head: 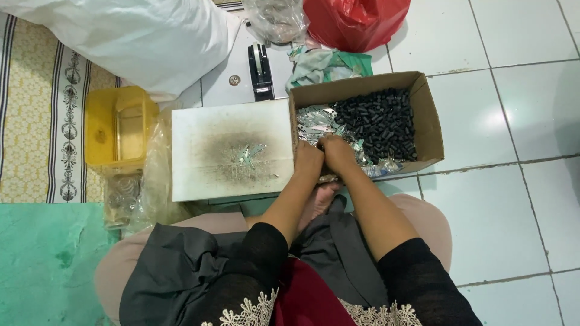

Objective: The person sits on the floor and packs small metal hardware items into a clear plastic bag. They place the filled bag on a white box, seal it with tape, and then proceed to sort and handle additional metal pieces from a cardboard box.

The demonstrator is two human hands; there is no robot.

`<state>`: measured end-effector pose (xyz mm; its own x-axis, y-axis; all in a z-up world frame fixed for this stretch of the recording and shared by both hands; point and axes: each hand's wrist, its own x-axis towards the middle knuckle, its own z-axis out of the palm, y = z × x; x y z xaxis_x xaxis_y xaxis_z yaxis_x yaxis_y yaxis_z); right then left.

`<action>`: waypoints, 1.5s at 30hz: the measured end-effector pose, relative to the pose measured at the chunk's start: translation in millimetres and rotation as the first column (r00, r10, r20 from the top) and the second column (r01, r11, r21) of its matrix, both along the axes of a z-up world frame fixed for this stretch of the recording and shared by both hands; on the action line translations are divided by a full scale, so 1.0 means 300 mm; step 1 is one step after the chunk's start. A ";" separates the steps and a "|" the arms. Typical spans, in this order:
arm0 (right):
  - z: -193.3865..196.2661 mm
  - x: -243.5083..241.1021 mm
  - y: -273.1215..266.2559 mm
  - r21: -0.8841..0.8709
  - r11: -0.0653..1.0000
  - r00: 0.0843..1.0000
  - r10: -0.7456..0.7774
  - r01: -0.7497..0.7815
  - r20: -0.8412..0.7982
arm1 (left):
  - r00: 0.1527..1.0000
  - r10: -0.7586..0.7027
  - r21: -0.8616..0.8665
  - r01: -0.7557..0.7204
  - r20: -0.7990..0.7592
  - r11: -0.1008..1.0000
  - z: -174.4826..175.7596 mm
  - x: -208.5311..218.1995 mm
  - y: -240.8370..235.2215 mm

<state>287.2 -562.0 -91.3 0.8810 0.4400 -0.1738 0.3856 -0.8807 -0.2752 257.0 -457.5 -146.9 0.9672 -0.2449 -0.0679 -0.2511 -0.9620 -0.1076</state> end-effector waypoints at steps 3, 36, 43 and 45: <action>-0.106 0.033 -0.031 0.018 0.999 0.998 -0.048 0.049 -0.031 | 1.000 0.013 -0.007 -0.013 -0.013 1.000 -0.027 0.008 -0.003; 0.124 0.057 -0.112 0.628 0.432 0.729 -0.114 0.648 -0.675 | 0.927 0.272 -0.858 -0.348 -0.256 0.378 0.327 -0.051 0.205; 0.161 0.049 -0.090 0.628 0.298 0.672 -0.070 0.719 -0.737 | 0.891 0.281 -0.870 -0.426 -0.356 0.249 0.303 -0.042 0.229; 0.145 0.055 -0.088 0.641 0.298 0.681 -0.047 0.708 -0.731 | 0.869 0.290 -0.869 -0.461 -0.401 0.181 0.303 -0.032 0.230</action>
